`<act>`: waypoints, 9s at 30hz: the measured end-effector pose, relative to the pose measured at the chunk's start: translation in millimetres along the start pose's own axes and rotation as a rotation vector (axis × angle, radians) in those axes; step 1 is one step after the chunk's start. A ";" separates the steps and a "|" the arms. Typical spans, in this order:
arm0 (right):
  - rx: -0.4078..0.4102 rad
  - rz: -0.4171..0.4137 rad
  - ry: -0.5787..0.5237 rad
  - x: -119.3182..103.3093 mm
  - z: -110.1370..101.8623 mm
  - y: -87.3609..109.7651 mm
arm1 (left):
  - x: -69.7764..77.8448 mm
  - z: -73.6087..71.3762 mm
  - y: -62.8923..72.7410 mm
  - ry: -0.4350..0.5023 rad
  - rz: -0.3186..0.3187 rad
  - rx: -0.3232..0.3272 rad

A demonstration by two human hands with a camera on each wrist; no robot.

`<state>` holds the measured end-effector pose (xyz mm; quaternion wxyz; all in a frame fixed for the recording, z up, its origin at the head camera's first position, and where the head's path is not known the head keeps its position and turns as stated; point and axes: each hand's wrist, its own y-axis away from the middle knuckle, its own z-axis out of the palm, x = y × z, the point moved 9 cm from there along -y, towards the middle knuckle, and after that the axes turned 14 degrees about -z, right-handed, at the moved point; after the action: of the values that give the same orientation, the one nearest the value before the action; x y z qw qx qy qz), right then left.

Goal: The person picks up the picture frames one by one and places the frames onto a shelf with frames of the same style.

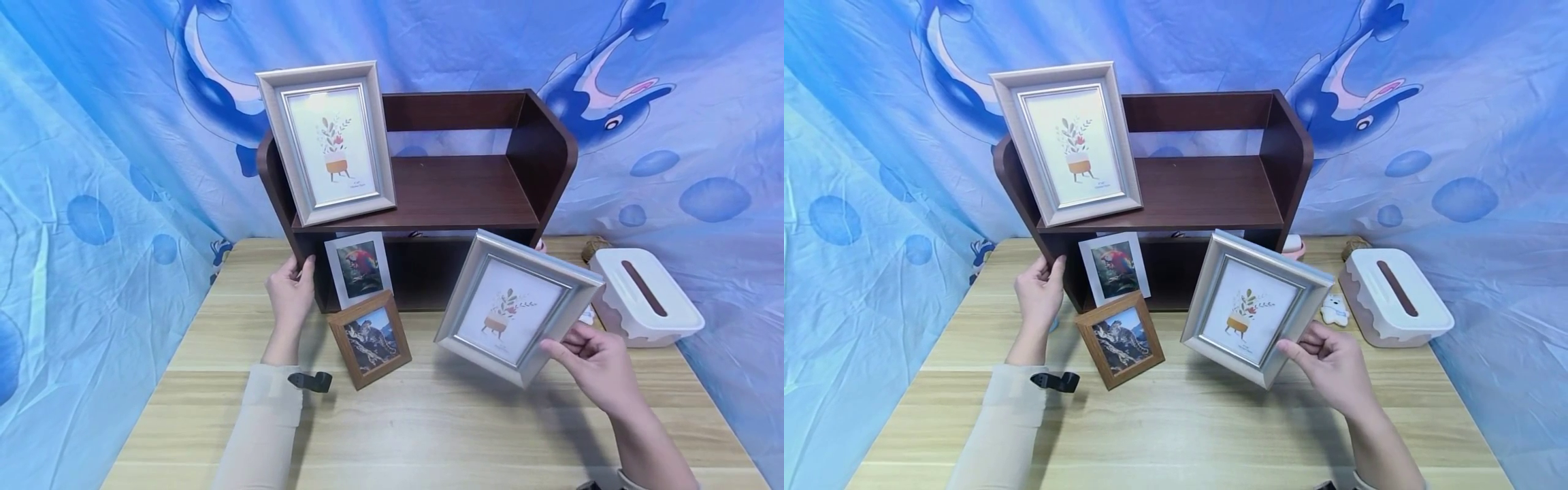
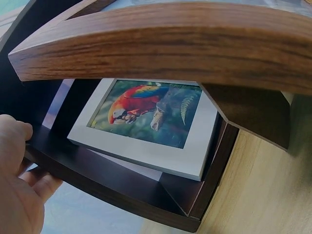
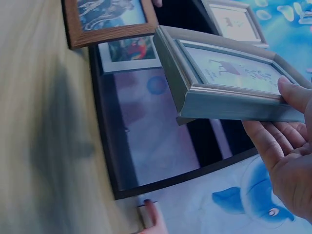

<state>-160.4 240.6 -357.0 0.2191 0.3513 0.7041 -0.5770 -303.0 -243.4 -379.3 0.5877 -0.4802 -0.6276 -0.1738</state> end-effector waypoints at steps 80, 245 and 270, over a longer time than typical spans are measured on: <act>0.145 -0.081 -0.252 -62.8 -30.3 -165.5 | 1.4 -0.6 1.8 -0.022 0.020 0.018; 0.334 -0.005 0.265 48.3 -9.7 -74.6 | 0.5 -0.4 3.3 -0.004 0.009 0.031; 0.351 0.046 0.201 63.4 2.2 -66.4 | -5.7 0.3 5.6 0.088 -0.100 -0.077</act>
<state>-251.9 248.0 -359.1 0.0962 0.4558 0.6027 -0.6479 -299.5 -242.7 -386.4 0.5863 -0.4624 -0.6172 -0.2478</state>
